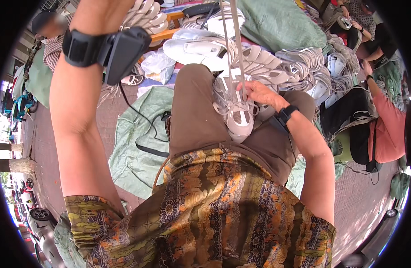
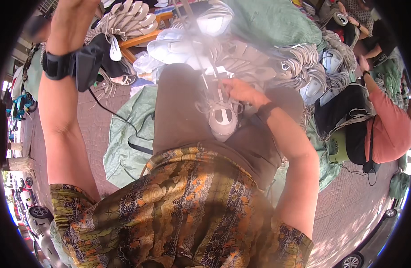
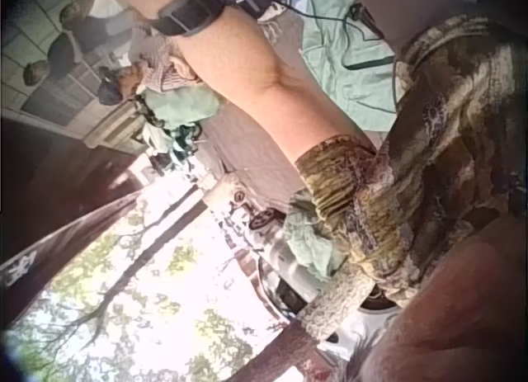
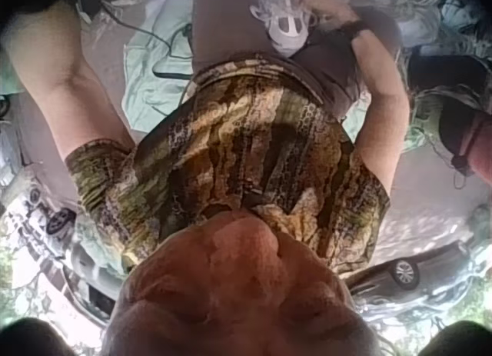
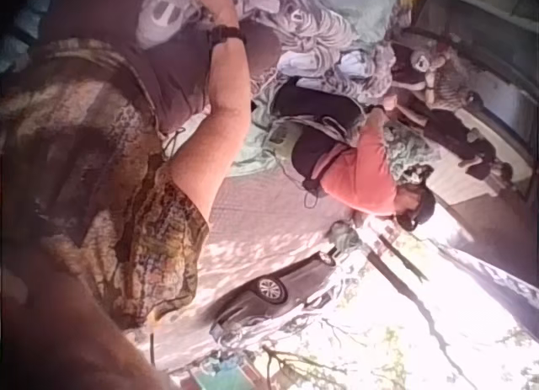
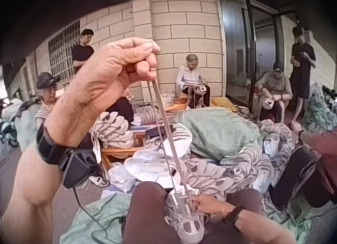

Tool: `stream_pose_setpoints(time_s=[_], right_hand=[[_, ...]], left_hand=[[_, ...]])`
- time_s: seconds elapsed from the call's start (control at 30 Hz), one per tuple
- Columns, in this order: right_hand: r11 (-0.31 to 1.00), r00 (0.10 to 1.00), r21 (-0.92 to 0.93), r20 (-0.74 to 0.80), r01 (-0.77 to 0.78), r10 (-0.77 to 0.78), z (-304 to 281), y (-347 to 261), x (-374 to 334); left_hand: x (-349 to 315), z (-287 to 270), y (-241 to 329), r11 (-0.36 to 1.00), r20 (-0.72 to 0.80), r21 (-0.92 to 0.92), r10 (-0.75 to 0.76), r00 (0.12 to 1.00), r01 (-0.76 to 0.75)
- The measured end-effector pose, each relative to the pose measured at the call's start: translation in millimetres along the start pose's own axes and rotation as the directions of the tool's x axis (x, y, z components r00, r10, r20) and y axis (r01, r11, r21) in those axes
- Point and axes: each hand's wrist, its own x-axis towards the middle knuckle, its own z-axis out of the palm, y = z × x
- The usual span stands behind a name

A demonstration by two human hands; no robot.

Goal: The person sits on a tarp on the sidewalk and laces a white sneaker held on their lap. They repeatedly thread the laces through the eyelets, pull them tight, and adjust the fit. Other people are sitting nearby performing similar tasks.

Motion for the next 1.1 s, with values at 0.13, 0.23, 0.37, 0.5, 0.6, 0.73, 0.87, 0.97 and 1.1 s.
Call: stream_pose_setpoints(time_s=[0.13,0.23,0.37,0.5,0.6,0.73,0.87,0.97,1.1], right_hand=[[0.981,0.964,0.143,-0.249,0.133,-0.095,-6,-60,-4],[0.917,0.933,0.314,-0.332,0.248,-0.138,-23,-121,-23],[0.902,0.950,0.305,-0.162,0.305,-0.267,-11,-165,-31],[0.950,0.978,0.230,-0.046,0.211,-0.206,-3,-142,-30],[0.967,0.997,0.246,-0.059,0.068,-0.055,-4,-105,-31],[0.910,0.988,0.410,-0.153,0.061,0.003,-7,-90,-30],[0.853,0.968,0.518,-0.237,0.054,0.082,-11,-76,-28],[0.762,0.962,0.643,-0.251,0.084,0.106,-10,-67,-19],[0.758,0.958,0.644,-0.268,0.099,0.102,-12,-67,-10]], left_hand=[[-10,8,16,0.998,-0.071,-0.024,-0.061,0.996,0.059],[0,12,1,0.996,-0.030,-0.088,-0.027,0.999,0.025],[-1,10,-5,0.997,-0.128,-0.072,-0.025,0.991,0.016],[-4,-32,-26,0.994,-0.375,-0.006,-0.101,0.922,0.107],[-25,-57,-58,0.978,-0.452,-0.059,-0.203,0.868,0.198],[-78,-15,-71,0.840,-0.531,0.291,-0.257,0.808,0.458],[-145,72,-108,0.631,-0.399,0.704,-0.028,0.917,0.325],[-211,149,-142,0.737,-0.085,0.630,-0.244,0.966,0.242],[-246,197,-161,0.627,0.086,0.632,-0.640,0.764,0.454]])
